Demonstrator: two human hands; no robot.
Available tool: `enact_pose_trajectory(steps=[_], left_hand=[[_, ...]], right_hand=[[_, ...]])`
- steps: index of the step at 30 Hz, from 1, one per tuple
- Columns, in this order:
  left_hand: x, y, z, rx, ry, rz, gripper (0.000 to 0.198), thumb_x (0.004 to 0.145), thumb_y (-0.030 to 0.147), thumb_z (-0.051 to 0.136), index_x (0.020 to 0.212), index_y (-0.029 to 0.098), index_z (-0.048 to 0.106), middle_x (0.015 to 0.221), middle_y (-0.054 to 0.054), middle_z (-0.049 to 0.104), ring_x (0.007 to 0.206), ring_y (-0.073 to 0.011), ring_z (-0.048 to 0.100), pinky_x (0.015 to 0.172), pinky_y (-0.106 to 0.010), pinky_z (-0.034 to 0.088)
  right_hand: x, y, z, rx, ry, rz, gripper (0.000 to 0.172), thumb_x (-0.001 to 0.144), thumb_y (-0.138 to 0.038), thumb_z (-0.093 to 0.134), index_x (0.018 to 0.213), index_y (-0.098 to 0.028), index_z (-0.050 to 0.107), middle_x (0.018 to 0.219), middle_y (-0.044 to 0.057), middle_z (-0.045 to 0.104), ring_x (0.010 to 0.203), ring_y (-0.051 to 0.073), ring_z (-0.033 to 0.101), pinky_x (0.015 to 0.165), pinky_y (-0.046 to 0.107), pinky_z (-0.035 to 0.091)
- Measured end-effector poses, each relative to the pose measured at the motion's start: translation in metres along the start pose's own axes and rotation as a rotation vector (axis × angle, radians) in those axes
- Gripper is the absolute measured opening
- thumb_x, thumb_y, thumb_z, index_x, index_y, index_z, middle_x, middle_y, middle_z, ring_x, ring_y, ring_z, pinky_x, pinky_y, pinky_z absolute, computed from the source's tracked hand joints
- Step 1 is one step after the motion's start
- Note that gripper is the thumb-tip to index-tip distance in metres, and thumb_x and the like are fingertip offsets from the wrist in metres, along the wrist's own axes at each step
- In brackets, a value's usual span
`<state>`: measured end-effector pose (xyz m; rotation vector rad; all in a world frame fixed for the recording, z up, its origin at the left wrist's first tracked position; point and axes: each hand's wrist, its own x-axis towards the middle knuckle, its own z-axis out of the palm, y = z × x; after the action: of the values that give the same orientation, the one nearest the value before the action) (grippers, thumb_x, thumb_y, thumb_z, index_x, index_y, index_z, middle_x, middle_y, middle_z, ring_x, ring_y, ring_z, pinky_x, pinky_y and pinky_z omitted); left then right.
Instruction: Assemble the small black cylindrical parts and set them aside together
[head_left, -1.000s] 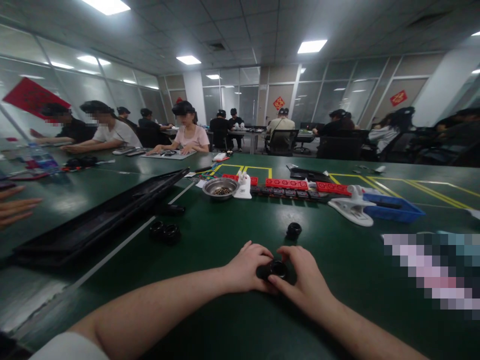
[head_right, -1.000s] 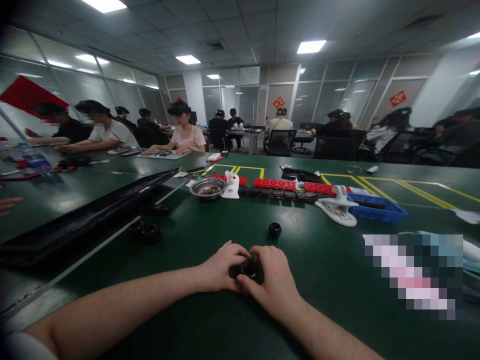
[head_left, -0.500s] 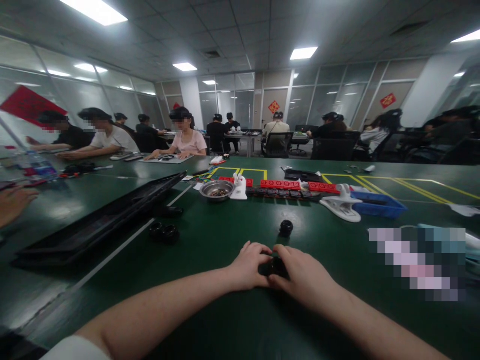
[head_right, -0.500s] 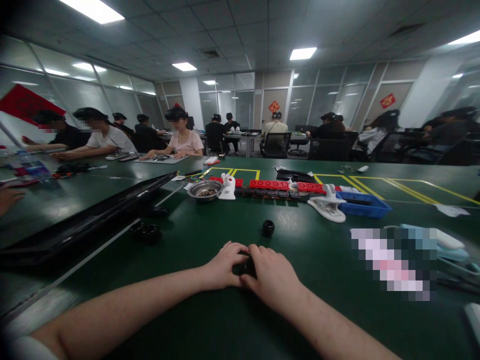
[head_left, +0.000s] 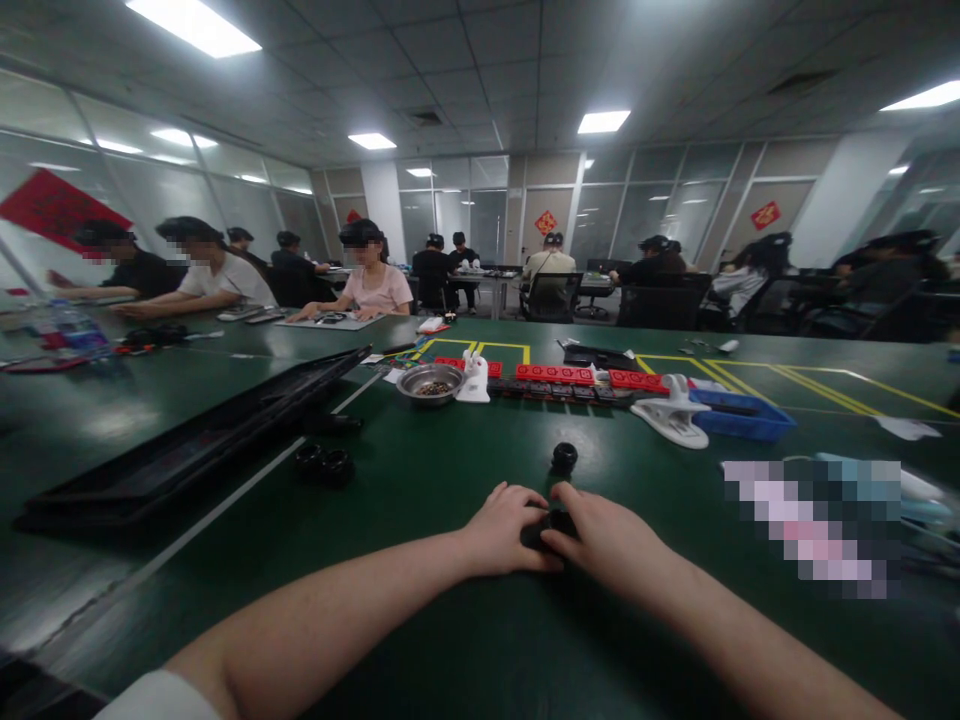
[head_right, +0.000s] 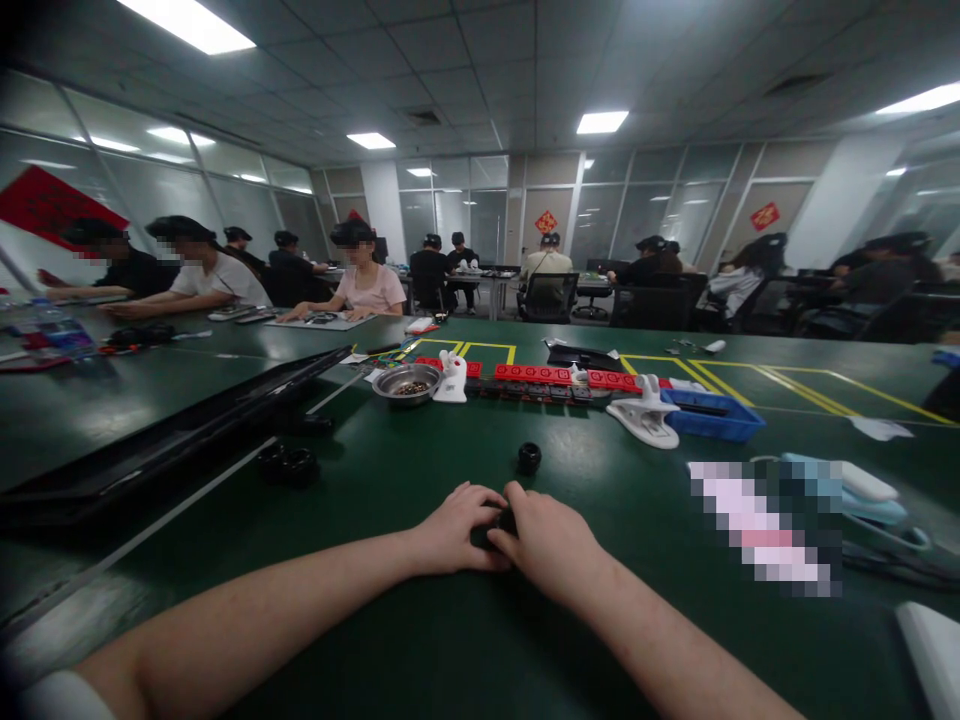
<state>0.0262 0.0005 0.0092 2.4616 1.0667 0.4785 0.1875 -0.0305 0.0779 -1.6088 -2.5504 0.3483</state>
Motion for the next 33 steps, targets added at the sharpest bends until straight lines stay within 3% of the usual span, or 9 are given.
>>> enact_pose_trajectory(steps=[4, 7, 11, 15, 19, 22, 27, 30, 33], left_hand=[[-0.002, -0.003, 0.003, 0.022, 0.023, 0.007, 0.050, 0.066, 0.054, 0.060, 0.103, 0.020, 0.058, 0.112, -0.006, 0.050, 0.109, -0.0258, 0.042, 0.100, -0.047, 0.022], [-0.002, -0.007, 0.004, 0.029, 0.018, 0.020, 0.051, 0.066, 0.053, 0.060, 0.106, 0.022, 0.056, 0.114, -0.006, 0.050, 0.109, -0.0256, 0.042, 0.100, -0.046, 0.022], [-0.001, -0.008, 0.005, 0.033, 0.038, 0.050, 0.048, 0.067, 0.052, 0.060, 0.105, 0.022, 0.056, 0.114, -0.005, 0.051, 0.107, -0.0241, 0.043, 0.098, -0.043, 0.026], [-0.001, -0.008, 0.005, 0.030, 0.044, 0.044, 0.052, 0.064, 0.055, 0.061, 0.105, 0.022, 0.056, 0.112, -0.005, 0.051, 0.107, -0.0246, 0.043, 0.098, -0.044, 0.025], [-0.001, -0.010, 0.007, 0.025, 0.033, 0.026, 0.051, 0.065, 0.055, 0.060, 0.104, 0.022, 0.056, 0.110, -0.006, 0.051, 0.107, -0.0249, 0.043, 0.100, -0.046, 0.022], [-0.001, -0.010, 0.007, 0.011, 0.020, 0.024, 0.052, 0.066, 0.053, 0.061, 0.108, 0.023, 0.055, 0.114, -0.005, 0.050, 0.110, -0.0252, 0.041, 0.101, -0.048, 0.019], [0.000, -0.008, 0.004, -0.022, 0.001, 0.003, 0.052, 0.063, 0.055, 0.062, 0.104, 0.023, 0.056, 0.116, -0.004, 0.050, 0.111, -0.0252, 0.041, 0.101, -0.048, 0.019], [0.001, -0.009, 0.003, -0.032, 0.000, 0.002, 0.052, 0.063, 0.054, 0.063, 0.104, 0.023, 0.056, 0.115, -0.005, 0.050, 0.110, -0.0258, 0.042, 0.100, -0.048, 0.021], [0.002, -0.011, 0.003, -0.035, 0.005, -0.006, 0.053, 0.062, 0.055, 0.063, 0.102, 0.021, 0.058, 0.111, -0.006, 0.051, 0.108, -0.0263, 0.043, 0.100, -0.047, 0.022]], right_hand=[[-0.003, 0.002, -0.002, 0.089, -0.006, -0.197, 0.047, 0.069, -0.014, 0.053, 0.115, -0.020, 0.046, 0.110, 0.008, 0.058, 0.100, 0.022, 0.053, 0.085, 0.034, 0.040], [-0.004, 0.001, -0.005, 0.086, 0.023, -0.202, 0.057, 0.068, -0.024, 0.059, 0.122, -0.018, 0.041, 0.120, 0.011, 0.052, 0.107, 0.026, 0.049, 0.090, 0.039, 0.037], [0.000, -0.001, -0.003, 0.046, 0.027, -0.078, 0.044, 0.072, -0.034, 0.057, 0.112, -0.017, 0.049, 0.105, 0.013, 0.059, 0.093, 0.027, 0.056, 0.077, 0.039, 0.044], [0.002, -0.001, 0.000, 0.043, 0.034, -0.080, 0.030, 0.073, -0.022, 0.054, 0.103, -0.018, 0.053, 0.098, 0.010, 0.061, 0.090, 0.025, 0.057, 0.075, 0.037, 0.045], [-0.001, -0.003, -0.002, 0.167, -0.005, -0.259, 0.045, 0.069, -0.009, 0.051, 0.112, -0.020, 0.049, 0.109, 0.007, 0.058, 0.100, 0.021, 0.053, 0.086, 0.034, 0.040], [-0.001, -0.004, -0.003, 0.156, 0.033, -0.205, 0.044, 0.071, -0.018, 0.055, 0.114, -0.018, 0.048, 0.113, 0.010, 0.056, 0.102, 0.023, 0.052, 0.087, 0.037, 0.039], [0.005, -0.001, 0.004, 0.062, 0.054, -0.025, 0.027, 0.076, -0.030, 0.052, 0.100, -0.018, 0.054, 0.094, 0.010, 0.062, 0.087, 0.024, 0.058, 0.073, 0.036, 0.045], [0.004, 0.001, 0.005, 0.097, 0.011, -0.069, 0.029, 0.074, -0.023, 0.051, 0.103, -0.018, 0.052, 0.095, 0.009, 0.062, 0.087, 0.022, 0.058, 0.074, 0.034, 0.045], [0.001, 0.000, 0.004, 0.154, -0.002, -0.186, 0.043, 0.070, -0.014, 0.051, 0.112, -0.019, 0.048, 0.105, 0.008, 0.059, 0.096, 0.021, 0.055, 0.083, 0.034, 0.042]])
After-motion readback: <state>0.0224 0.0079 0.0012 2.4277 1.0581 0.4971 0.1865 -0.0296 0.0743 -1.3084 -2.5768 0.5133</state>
